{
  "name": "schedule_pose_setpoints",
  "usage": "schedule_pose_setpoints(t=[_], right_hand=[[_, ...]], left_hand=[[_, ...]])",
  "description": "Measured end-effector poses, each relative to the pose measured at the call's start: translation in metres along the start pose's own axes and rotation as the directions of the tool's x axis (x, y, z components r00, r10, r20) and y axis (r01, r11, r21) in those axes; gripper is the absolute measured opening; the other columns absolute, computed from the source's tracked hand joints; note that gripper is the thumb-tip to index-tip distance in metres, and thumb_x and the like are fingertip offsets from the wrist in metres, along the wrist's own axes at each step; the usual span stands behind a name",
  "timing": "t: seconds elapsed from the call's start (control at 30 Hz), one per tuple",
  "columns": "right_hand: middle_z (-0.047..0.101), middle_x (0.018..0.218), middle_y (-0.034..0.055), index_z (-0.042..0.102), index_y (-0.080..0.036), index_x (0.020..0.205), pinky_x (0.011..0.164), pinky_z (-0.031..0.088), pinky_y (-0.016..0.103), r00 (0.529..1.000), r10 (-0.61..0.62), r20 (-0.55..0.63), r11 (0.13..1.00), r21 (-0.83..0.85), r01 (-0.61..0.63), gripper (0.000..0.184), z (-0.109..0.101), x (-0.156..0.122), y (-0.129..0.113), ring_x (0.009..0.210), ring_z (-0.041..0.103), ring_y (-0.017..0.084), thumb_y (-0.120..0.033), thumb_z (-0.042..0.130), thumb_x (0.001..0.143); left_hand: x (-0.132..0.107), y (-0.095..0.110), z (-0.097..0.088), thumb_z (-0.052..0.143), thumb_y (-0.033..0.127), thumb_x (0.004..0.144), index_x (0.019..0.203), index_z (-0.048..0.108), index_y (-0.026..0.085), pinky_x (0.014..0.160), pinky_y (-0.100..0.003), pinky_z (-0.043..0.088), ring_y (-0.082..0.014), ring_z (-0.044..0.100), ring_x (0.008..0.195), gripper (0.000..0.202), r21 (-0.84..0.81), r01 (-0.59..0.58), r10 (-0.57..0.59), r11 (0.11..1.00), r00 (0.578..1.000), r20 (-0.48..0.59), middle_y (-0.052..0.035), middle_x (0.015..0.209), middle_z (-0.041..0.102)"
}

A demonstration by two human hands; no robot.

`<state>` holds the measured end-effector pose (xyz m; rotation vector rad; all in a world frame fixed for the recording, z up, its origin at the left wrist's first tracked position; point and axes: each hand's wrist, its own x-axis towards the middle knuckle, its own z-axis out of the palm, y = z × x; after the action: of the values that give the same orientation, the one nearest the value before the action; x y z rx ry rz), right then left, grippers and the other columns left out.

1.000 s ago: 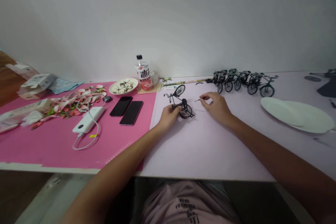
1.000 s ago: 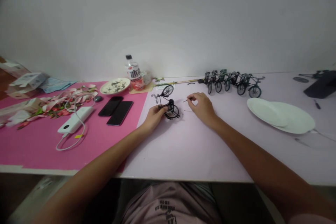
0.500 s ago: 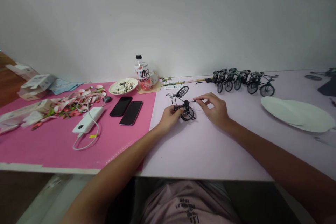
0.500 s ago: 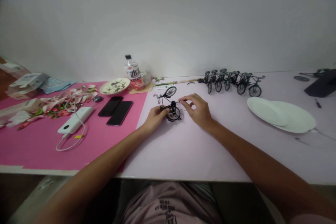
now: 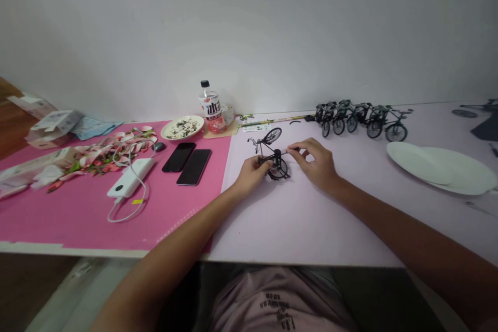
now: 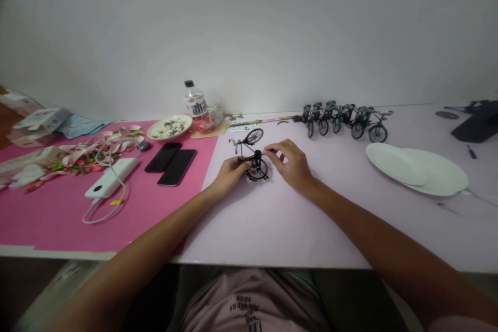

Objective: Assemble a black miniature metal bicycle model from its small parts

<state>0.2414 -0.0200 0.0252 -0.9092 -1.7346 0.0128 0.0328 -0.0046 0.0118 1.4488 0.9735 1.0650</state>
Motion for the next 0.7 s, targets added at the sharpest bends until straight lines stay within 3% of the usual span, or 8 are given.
schedule_pose_setpoints(t=[0.17, 0.43, 0.7], right_hand=[[0.076, 0.092, 0.0062, 0.076, -0.026, 0.100, 0.058, 0.059, 0.034, 1.000, -0.008, 0.007, 1.000, 0.001, 0.008, 0.013, 0.0007, -0.0004, -0.0001, 0.074, 0.066, 0.019, -0.035, 0.067, 0.098], [0.075, 0.092, 0.0063, 0.077, -0.025, 0.098, 0.061, 0.060, 0.035, 0.996, 0.083, -0.013, 0.996, 0.034, -0.082, 0.017, 0.0019, -0.0034, 0.0037, 0.078, 0.069, 0.020, -0.040, 0.071, 0.095], [0.077, 0.087, 0.0070, 0.078, -0.028, 0.087, 0.059, 0.057, 0.037, 0.998, 0.061, 0.026, 0.997, 0.053, -0.063, 0.016, -0.0018, 0.0040, -0.0053, 0.087, 0.066, 0.025, -0.041, 0.072, 0.094]], left_hand=[[0.0005, -0.0012, -0.0004, 0.069, 0.035, 0.085, 0.085, 0.071, 0.013, 0.071, -0.029, 0.047, -0.0166, 0.064, 0.071, 0.021, 0.005, -0.008, 0.008, 1.000, 1.000, 0.012, -0.0056, 0.078, 0.074], [-0.0015, 0.0014, 0.0000, 0.073, 0.038, 0.083, 0.084, 0.070, 0.015, 0.076, -0.031, 0.050, -0.0180, 0.066, 0.074, 0.024, 0.010, -0.009, 0.009, 1.000, 0.999, 0.033, -0.0054, 0.078, 0.074], [-0.0017, 0.0014, -0.0020, 0.069, 0.036, 0.085, 0.084, 0.071, 0.014, 0.075, -0.030, 0.051, -0.0192, 0.068, 0.076, 0.023, 0.039, -0.016, 0.014, 0.999, 0.998, 0.056, -0.0068, 0.079, 0.075]])
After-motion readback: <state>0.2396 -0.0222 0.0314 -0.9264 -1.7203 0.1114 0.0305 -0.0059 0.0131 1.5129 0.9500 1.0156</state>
